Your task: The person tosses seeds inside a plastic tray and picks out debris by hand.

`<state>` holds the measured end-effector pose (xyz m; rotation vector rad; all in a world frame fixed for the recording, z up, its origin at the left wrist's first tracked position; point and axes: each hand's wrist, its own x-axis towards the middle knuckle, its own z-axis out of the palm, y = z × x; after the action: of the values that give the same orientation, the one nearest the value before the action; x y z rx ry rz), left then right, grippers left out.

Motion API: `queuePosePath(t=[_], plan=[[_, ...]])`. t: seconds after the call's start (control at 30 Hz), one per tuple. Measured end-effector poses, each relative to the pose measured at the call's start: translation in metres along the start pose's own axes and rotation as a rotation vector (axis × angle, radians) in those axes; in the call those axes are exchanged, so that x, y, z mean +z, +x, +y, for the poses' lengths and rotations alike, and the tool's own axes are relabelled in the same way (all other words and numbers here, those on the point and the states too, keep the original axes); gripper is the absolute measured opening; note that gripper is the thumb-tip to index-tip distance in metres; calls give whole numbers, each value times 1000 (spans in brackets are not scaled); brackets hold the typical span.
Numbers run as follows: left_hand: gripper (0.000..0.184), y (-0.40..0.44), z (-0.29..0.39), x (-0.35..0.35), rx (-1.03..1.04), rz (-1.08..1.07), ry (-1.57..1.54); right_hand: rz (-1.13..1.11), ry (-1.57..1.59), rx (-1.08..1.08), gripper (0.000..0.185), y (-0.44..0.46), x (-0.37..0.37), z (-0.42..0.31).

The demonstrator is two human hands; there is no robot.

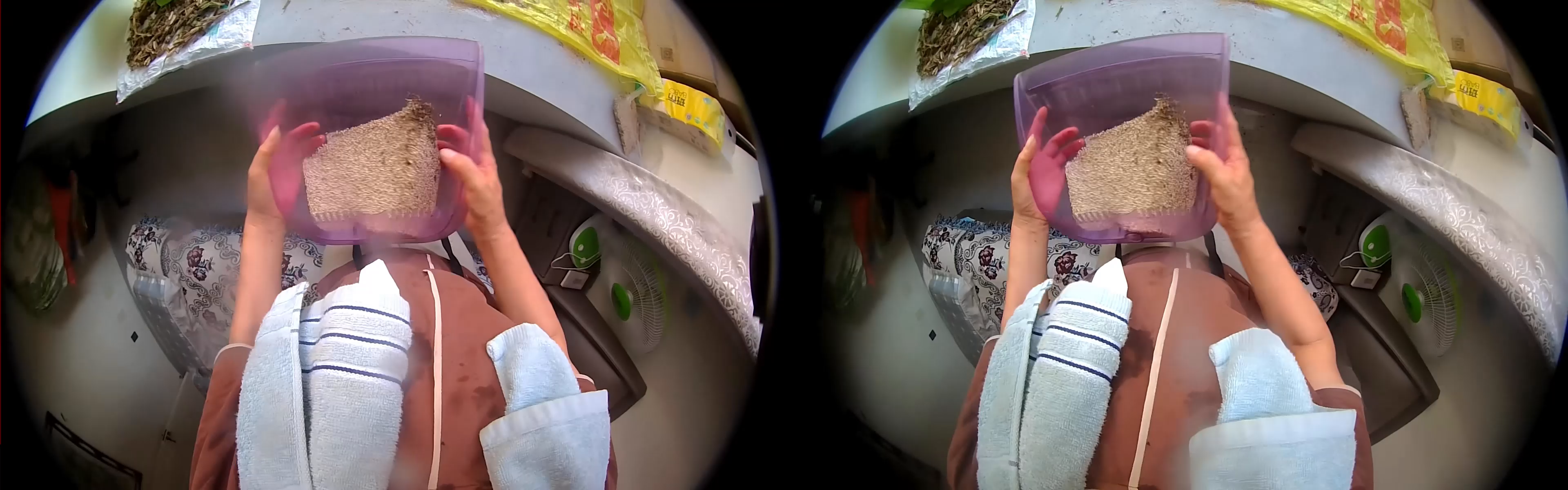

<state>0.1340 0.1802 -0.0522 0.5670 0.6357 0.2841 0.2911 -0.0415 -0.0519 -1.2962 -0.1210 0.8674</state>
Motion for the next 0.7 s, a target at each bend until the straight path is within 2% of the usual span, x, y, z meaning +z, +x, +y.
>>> queuePosePath(t=[0.1, 0.17, 0.23, 0.3, 0.33, 0.37, 0.4, 0.5, 0.57, 0.63, 0.7], plan=[[57, 4, -31, 54, 117, 153, 114, 23, 204, 181, 80, 20, -53, -11], [57, 3, -58, 70, 241, 152, 217, -44, 288, 186, 82, 25, -78, -14], [56, -2, -53, 57, 167, 108, 120, -36, 336, 118, 83, 18, -68, -7], [56, 6, -30, 7, 110, -13, 133, 15, -27, -166, 83, 12, -39, 10], [56, 8, -16, -9, 49, 0, 94, 17, -53, -140, 85, 3, -17, 9], [56, 9, -4, -16, -7, 15, 53, 11, 131, -25, 81, -5, 1, 10], [55, 10, 3, -15, -24, -2, 101, 24, 112, -14, 80, -3, -3, 15], [49, 10, -20, 27, 41, 126, 133, 34, 203, 115, 75, 15, -43, 5], [55, 8, -53, 53, 131, 173, 140, -10, 310, 192, 71, 24, -68, -12], [56, 4, -63, 57, 192, 188, 144, -83, 401, 183, 68, 23, -73, -5], [55, -1, -32, 24, 10, 198, 252, 24, 225, 63, 64, 15, -49, 13]])
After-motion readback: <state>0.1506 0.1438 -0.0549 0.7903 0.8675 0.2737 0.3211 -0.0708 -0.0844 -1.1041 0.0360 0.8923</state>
